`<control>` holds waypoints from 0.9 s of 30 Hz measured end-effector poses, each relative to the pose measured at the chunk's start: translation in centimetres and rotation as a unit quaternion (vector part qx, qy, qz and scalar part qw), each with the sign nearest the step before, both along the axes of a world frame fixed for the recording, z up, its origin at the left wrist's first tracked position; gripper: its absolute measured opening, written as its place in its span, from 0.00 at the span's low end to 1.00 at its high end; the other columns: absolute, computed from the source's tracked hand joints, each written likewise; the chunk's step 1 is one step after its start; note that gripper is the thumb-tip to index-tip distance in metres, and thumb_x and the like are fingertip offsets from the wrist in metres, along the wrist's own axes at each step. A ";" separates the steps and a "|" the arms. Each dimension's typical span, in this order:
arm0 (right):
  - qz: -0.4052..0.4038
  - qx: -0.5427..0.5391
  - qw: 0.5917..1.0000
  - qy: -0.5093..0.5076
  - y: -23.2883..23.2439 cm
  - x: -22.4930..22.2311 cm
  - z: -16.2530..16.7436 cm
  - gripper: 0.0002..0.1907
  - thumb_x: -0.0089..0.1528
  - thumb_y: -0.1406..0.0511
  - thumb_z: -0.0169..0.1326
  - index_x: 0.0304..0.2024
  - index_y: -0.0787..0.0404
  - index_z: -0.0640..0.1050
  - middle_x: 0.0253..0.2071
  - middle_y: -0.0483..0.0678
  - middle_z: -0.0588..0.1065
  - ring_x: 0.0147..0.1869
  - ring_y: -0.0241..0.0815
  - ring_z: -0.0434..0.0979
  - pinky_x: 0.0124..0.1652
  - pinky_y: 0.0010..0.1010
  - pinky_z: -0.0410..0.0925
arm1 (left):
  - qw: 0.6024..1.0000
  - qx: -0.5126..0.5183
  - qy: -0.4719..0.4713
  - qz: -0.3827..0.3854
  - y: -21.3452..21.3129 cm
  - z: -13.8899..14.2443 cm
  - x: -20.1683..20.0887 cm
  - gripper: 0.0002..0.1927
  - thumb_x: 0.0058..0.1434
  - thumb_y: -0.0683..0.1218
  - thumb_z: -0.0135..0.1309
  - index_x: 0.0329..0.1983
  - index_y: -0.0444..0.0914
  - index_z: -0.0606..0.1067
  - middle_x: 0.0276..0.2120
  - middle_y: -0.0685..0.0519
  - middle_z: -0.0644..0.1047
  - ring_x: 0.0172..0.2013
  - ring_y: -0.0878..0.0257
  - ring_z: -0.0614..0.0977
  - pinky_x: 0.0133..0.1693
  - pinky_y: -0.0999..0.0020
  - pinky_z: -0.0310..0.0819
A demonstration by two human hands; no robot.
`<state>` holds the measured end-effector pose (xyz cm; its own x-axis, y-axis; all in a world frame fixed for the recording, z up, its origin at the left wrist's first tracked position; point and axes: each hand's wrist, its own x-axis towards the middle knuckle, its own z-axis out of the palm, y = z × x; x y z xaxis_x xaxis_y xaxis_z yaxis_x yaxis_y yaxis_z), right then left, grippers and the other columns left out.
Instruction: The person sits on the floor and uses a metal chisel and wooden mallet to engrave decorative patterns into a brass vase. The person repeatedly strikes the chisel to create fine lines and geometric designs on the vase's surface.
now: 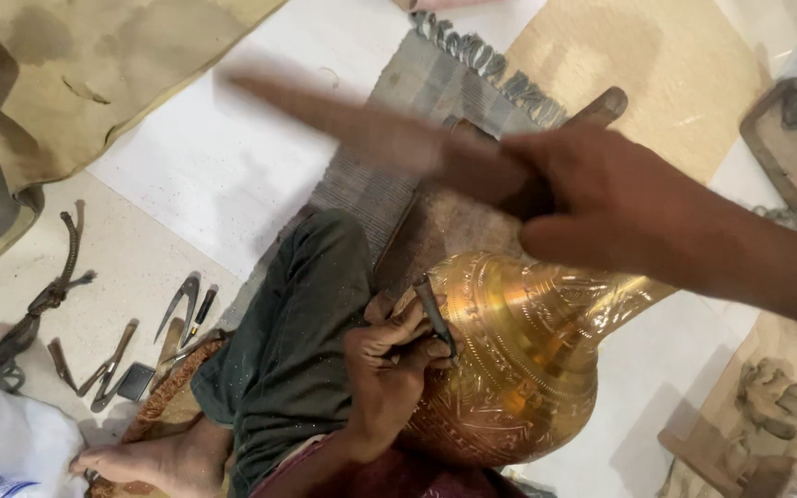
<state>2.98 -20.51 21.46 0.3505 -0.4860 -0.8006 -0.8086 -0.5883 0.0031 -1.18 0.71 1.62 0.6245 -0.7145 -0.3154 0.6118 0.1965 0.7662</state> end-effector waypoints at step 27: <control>0.399 -0.045 0.897 0.184 1.2 0.4 1.0 0.13 0.59 0.62 0.58 0.46 0.46 0.75 0.26 0.35 0.71 0.29 0.32 0.70 0.30 0.24 0.68 | 0.996 -0.019 -0.066 0.053 0.5 -0.2 -0.8 0.08 0.65 0.29 0.53 0.43 0.28 0.81 0.31 0.46 0.84 0.26 0.62 0.86 0.25 0.68 0.86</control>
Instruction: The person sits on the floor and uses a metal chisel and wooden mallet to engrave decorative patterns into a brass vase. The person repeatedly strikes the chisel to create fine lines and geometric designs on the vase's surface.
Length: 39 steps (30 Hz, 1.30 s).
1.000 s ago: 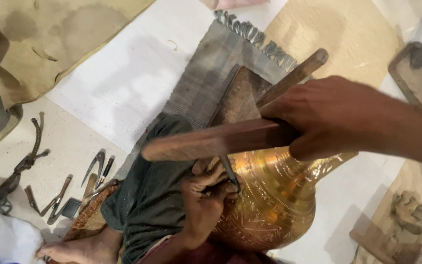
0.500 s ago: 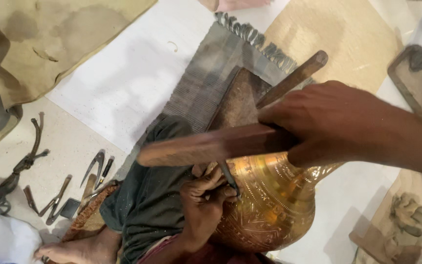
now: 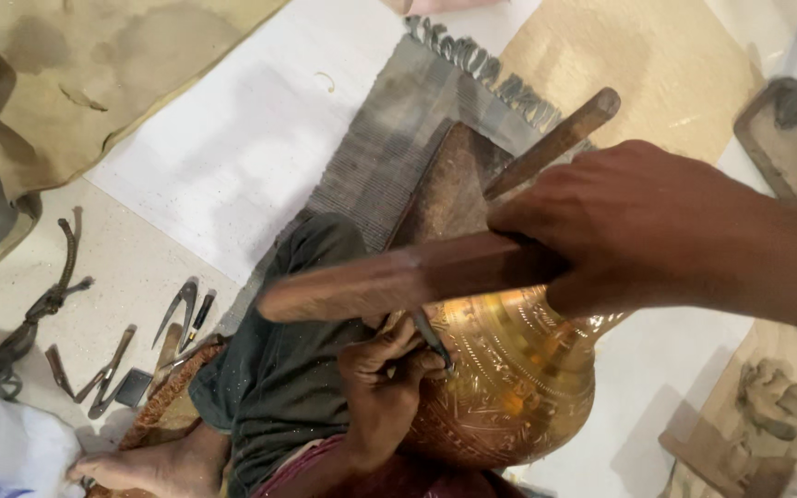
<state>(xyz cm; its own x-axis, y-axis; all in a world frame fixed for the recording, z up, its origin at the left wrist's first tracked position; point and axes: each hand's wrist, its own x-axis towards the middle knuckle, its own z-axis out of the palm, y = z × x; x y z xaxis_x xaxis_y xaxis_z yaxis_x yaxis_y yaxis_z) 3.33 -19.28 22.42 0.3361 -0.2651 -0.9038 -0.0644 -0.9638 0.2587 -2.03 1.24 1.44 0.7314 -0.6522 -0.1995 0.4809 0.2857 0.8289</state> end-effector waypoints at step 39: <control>-0.239 0.010 0.966 -0.094 2.0 0.1 0.8 0.12 0.64 0.65 0.56 0.50 0.47 0.75 0.33 0.41 0.72 0.31 0.32 0.75 0.30 0.23 0.72 | 0.998 -0.040 -0.044 0.016 0.7 -0.2 -0.8 0.14 0.64 0.28 0.51 0.52 0.29 0.76 0.36 0.45 0.85 0.31 0.64 0.86 0.33 0.71 0.86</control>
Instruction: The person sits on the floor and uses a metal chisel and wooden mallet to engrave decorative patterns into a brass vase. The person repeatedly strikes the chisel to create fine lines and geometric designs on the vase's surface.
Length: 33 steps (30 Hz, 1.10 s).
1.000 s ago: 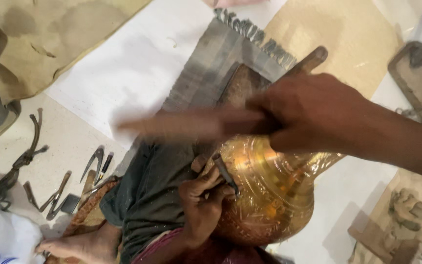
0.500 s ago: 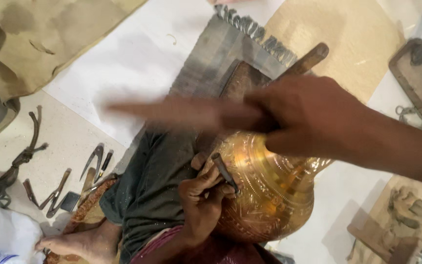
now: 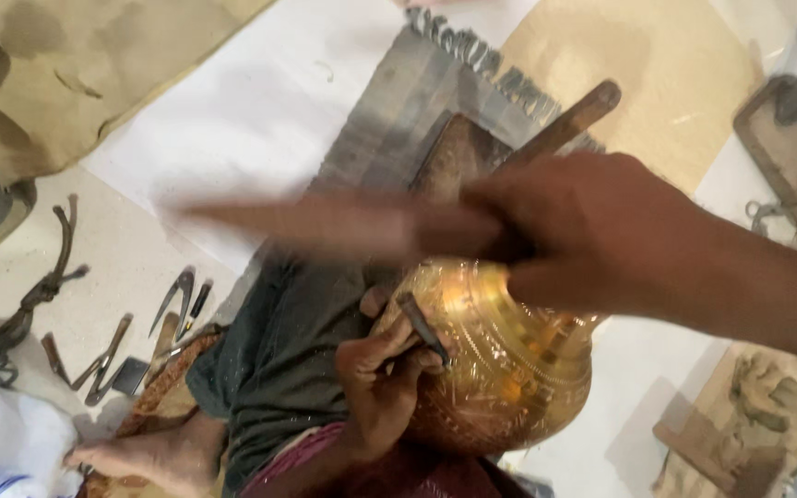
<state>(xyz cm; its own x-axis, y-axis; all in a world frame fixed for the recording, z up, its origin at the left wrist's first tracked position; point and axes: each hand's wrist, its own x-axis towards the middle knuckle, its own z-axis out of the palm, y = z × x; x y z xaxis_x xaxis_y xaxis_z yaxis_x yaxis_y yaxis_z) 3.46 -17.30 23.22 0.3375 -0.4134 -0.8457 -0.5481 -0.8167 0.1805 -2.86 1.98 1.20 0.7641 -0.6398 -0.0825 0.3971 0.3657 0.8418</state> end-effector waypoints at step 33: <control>0.108 0.010 0.994 0.003 1.4 -0.6 0.8 0.07 0.62 0.65 0.54 0.43 0.49 0.75 0.28 0.40 0.71 0.30 0.31 0.70 0.30 0.19 0.66 | 0.999 -0.004 -0.031 0.010 0.5 -0.7 -1.2 0.16 0.65 0.27 0.51 0.54 0.30 0.77 0.38 0.44 0.85 0.35 0.61 0.87 0.38 0.69 0.86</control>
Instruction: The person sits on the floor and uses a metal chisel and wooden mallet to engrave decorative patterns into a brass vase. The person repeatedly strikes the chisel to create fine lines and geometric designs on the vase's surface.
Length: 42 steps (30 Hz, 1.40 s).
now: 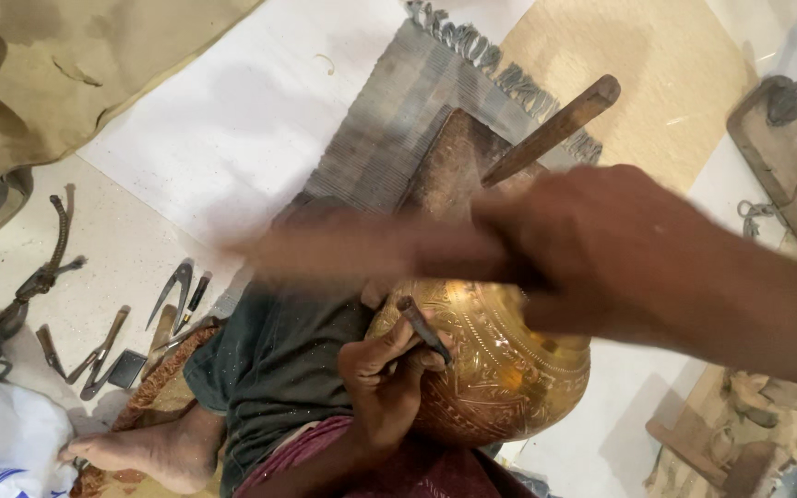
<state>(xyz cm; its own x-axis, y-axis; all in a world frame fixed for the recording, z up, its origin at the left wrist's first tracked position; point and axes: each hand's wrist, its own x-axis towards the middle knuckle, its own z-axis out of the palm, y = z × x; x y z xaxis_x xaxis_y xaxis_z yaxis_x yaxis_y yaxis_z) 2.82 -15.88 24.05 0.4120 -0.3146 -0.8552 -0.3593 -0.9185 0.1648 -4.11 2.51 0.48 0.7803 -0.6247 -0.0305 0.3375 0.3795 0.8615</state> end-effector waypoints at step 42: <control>-0.092 -0.022 0.995 -0.024 -0.2 -2.5 -0.3 0.10 0.63 0.62 0.57 0.47 0.48 0.75 0.23 0.43 0.75 0.23 0.34 0.73 0.24 0.25 0.70 | 0.999 0.019 -0.011 -0.042 0.1 0.3 0.8 0.11 0.70 0.33 0.48 0.51 0.26 0.79 0.37 0.44 0.85 0.34 0.64 0.87 0.38 0.71 0.86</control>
